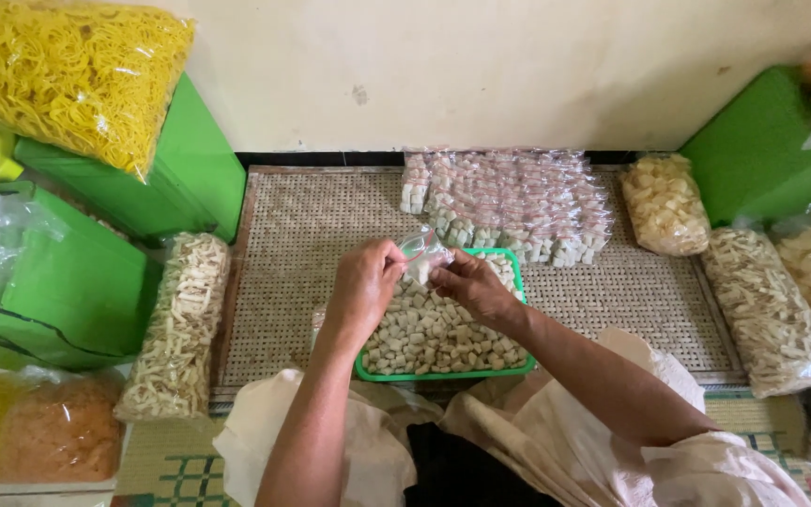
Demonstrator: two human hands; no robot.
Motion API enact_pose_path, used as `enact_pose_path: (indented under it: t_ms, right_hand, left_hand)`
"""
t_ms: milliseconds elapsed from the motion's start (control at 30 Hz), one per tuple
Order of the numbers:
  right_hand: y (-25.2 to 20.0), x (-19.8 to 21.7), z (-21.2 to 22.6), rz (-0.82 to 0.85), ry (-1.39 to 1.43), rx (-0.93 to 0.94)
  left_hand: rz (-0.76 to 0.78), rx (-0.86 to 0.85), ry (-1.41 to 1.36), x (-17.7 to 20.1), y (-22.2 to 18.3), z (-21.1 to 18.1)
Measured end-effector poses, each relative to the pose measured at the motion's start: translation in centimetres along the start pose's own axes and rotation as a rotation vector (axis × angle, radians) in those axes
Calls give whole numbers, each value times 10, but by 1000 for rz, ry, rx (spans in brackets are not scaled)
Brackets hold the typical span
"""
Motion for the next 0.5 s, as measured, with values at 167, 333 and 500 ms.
enact_pose_path:
  t_ms: [167,333,500]
  right_hand:
    - [0,7,2,-36,-11,2]
    - [-5,0,12,-40,-42,30]
    - [1,9,7,-30,-150,115]
  left_hand:
    - [-21,16,3,4,-1,-1]
    - [-32,3,33,-4,1,8]
    - [-11,20,38,0,2,-1]
Point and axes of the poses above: each hand's wrist, its own y-axis towards the middle knuckle, its own x-axis out of the back of the hand, z = x × y, the point moved 10 cm from there along y, towards the middle knuckle, and after that the axes turned 2 degrees about x, right-handed, at the moved point
